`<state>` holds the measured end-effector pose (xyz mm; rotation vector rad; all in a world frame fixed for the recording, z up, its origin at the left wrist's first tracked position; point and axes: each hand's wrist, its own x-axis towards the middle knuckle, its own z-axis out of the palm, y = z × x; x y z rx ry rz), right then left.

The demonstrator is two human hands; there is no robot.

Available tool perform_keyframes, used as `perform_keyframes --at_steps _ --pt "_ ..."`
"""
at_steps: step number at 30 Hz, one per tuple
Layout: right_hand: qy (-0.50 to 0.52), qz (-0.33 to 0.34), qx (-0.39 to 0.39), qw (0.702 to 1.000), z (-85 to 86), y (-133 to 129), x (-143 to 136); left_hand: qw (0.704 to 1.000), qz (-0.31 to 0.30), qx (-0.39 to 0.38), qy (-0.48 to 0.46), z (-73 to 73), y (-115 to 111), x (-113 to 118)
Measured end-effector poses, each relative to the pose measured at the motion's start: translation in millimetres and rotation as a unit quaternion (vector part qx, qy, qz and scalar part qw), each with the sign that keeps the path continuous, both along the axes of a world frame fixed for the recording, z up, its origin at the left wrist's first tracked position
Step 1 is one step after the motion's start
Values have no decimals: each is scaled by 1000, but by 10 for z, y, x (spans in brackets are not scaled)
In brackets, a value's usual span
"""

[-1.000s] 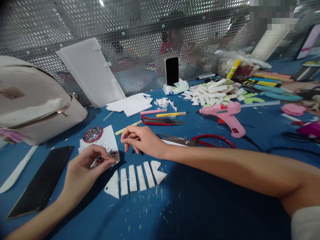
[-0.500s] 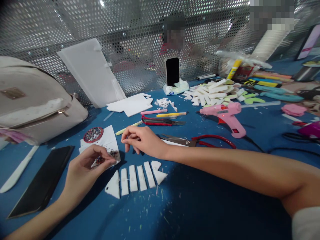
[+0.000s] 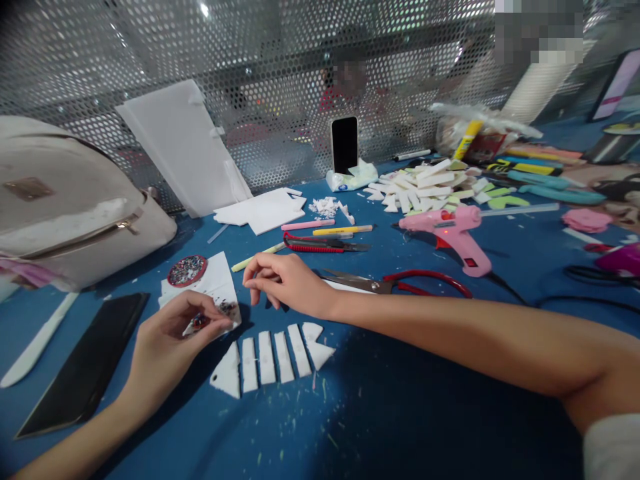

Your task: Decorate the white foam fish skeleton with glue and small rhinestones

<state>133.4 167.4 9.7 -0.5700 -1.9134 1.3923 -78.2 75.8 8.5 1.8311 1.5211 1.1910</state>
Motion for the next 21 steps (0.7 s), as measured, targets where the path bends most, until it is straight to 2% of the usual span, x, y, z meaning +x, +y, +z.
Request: perform_keyframes --at_steps 21 --pt "-7 0 -2 1000 5 -2 7 1000 0 2 -1 -22 0 -29"
